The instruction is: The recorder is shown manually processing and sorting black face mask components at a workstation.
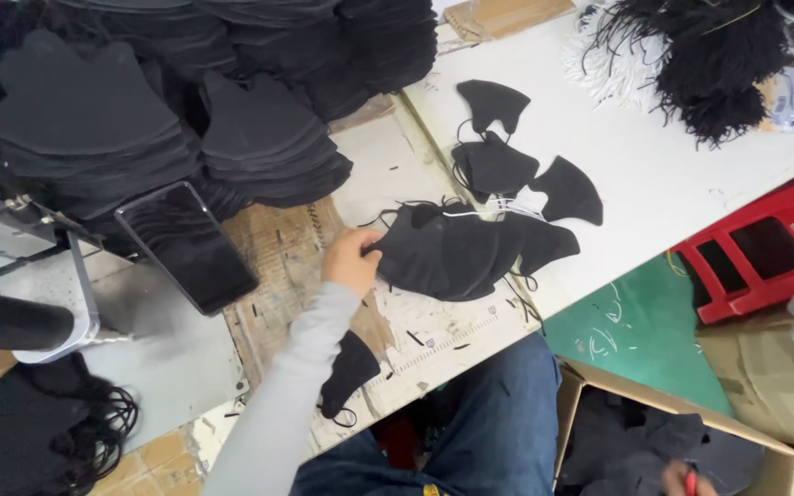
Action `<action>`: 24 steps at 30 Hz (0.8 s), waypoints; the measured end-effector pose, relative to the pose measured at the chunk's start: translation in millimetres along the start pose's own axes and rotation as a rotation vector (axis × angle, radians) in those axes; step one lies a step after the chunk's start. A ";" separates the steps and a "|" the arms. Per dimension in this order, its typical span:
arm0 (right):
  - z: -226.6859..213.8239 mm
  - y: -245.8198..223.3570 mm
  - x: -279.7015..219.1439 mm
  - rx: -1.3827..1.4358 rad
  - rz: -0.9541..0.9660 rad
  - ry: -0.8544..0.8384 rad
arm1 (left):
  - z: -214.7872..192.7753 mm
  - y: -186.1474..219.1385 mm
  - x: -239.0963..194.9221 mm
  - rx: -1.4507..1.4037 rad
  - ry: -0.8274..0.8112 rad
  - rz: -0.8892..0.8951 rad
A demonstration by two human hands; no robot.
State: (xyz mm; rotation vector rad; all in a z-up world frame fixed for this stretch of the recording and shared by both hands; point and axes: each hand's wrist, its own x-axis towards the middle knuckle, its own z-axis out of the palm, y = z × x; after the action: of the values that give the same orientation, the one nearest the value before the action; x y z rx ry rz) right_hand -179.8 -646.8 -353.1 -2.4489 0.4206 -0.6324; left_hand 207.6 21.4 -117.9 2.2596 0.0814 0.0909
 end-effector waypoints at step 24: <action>136.8 -556.7 153.1 0.163 -0.194 -0.270 | -99.6 -0.1 -110.0 -0.016 -0.407 0.184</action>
State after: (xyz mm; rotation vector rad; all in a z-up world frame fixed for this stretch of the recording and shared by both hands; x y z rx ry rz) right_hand 105.4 -211.5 -68.1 -2.3903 0.0235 -0.3871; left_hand 88.7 87.9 -58.8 2.2211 -0.3428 -0.2700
